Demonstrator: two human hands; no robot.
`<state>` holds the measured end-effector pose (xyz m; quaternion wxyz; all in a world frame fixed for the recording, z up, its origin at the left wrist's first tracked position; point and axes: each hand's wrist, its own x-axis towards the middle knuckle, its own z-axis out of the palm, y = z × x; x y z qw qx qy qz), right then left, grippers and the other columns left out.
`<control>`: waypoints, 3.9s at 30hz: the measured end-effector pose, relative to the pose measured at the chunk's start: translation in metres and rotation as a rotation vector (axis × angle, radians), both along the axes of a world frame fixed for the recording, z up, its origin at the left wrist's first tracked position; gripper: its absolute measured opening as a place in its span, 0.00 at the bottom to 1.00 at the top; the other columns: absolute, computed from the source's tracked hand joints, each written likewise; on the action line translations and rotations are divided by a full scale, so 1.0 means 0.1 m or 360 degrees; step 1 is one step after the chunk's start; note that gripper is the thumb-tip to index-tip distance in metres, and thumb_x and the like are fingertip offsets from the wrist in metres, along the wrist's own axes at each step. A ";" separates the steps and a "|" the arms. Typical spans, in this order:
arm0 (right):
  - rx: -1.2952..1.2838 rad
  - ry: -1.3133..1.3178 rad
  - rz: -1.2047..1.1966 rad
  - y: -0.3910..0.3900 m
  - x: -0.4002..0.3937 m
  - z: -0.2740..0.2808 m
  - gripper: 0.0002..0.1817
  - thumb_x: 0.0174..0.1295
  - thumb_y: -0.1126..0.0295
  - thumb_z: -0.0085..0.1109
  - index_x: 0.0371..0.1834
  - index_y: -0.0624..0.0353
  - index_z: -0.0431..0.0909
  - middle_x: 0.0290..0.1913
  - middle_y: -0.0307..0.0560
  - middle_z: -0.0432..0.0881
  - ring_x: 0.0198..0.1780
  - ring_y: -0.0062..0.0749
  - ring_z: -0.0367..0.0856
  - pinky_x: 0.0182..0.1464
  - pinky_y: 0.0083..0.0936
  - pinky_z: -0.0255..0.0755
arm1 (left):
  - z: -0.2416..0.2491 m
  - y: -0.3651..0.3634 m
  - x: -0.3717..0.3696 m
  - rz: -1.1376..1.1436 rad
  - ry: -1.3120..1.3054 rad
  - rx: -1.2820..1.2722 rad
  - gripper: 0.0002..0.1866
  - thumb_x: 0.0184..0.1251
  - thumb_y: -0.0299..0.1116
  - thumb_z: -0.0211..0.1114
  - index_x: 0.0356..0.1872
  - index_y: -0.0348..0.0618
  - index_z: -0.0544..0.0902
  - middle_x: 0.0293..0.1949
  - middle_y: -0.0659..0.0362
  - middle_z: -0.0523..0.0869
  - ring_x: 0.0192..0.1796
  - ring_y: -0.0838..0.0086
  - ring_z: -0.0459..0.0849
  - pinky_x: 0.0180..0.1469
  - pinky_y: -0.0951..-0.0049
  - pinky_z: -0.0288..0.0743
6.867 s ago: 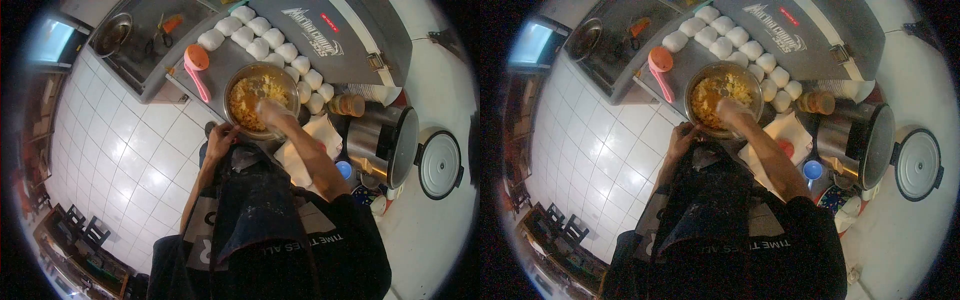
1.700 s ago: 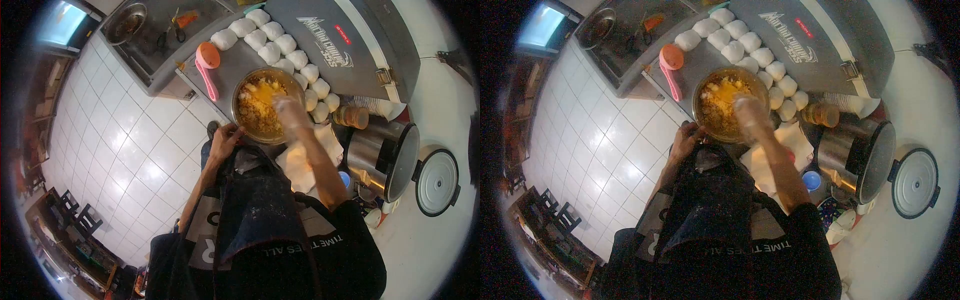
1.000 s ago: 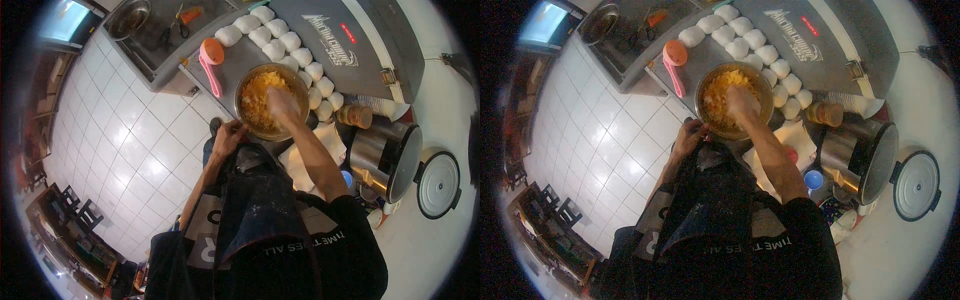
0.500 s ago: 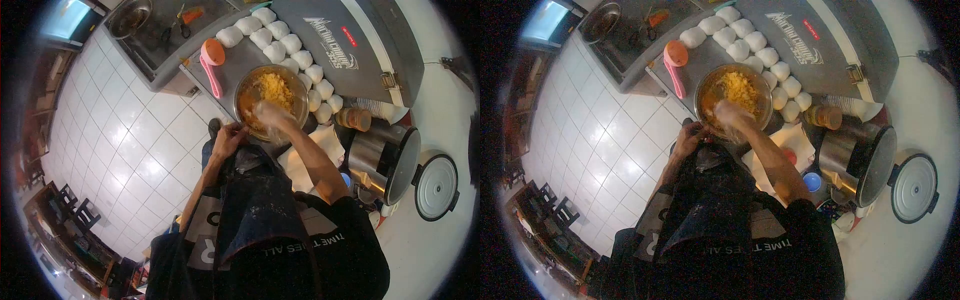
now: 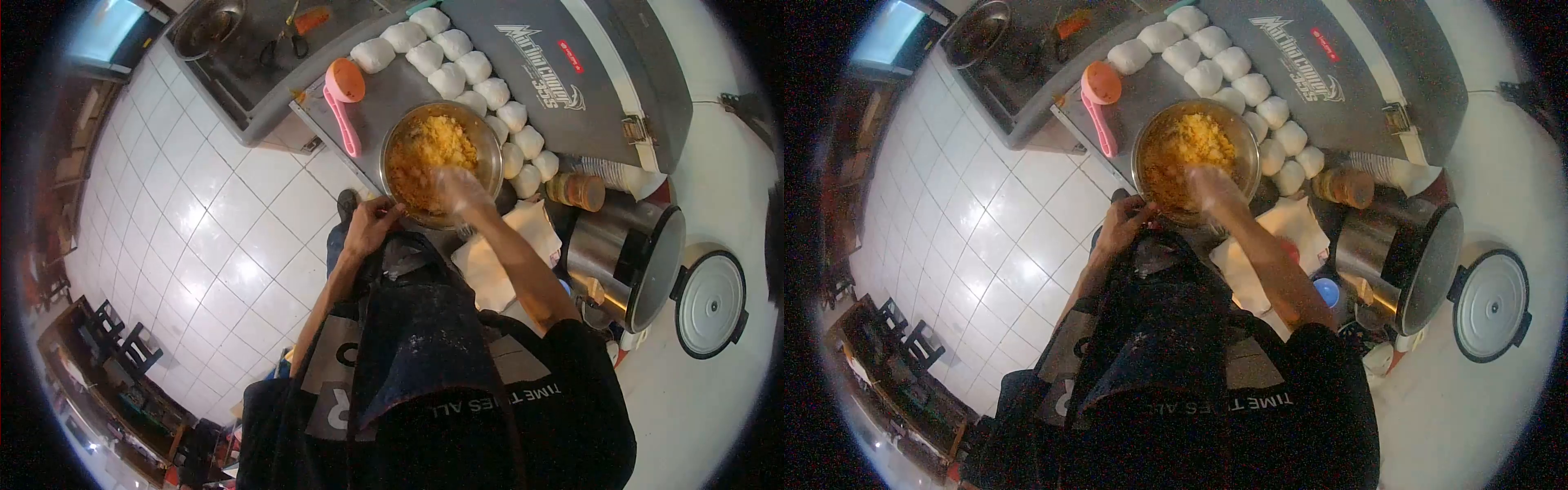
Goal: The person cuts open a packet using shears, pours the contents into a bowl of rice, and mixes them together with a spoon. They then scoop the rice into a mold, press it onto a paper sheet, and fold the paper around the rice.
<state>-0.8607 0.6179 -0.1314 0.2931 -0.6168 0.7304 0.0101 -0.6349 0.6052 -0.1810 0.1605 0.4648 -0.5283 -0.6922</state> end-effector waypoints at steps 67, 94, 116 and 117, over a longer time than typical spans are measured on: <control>-0.0296 0.0452 0.0191 -0.21 -0.10 0.20 0.11 0.61 0.76 0.51 0.46 0.67 0.74 0.39 0.59 0.84 0.42 0.50 0.85 0.42 0.45 0.78 | 0.15 -0.03 -0.01 -0.0079 -0.0034 -0.0044 0.18 0.70 0.42 0.63 0.39 0.32 0.83 0.29 0.53 0.87 0.31 0.75 0.85 0.36 0.73 0.77; -0.0091 0.0895 0.0190 -0.16 -0.66 0.44 0.05 0.57 0.74 0.57 0.28 0.59 0.83 0.32 0.54 0.85 0.36 0.45 0.85 0.41 0.38 0.78 | 0.28 -0.06 -0.03 0.0016 -0.0155 0.0007 0.18 0.71 0.40 0.62 0.44 0.31 0.83 0.34 0.53 0.88 0.32 0.74 0.86 0.36 0.73 0.79; 0.0331 -0.1753 -0.1665 0.50 -0.48 0.36 0.21 0.71 0.61 0.52 0.61 0.61 0.72 0.46 0.52 0.82 0.43 0.31 0.82 0.44 0.24 0.77 | 0.04 -0.04 0.00 0.0072 -0.0065 -0.0060 0.19 0.70 0.43 0.62 0.39 0.31 0.84 0.27 0.54 0.86 0.28 0.75 0.81 0.35 0.71 0.75; 0.0227 -0.1416 -0.1411 0.43 -0.43 0.33 0.20 0.71 0.62 0.51 0.61 0.62 0.73 0.47 0.53 0.82 0.45 0.36 0.81 0.47 0.26 0.76 | 0.11 -0.06 0.00 0.0045 -0.0123 -0.0058 0.19 0.70 0.43 0.62 0.39 0.31 0.85 0.27 0.53 0.86 0.29 0.75 0.81 0.35 0.71 0.74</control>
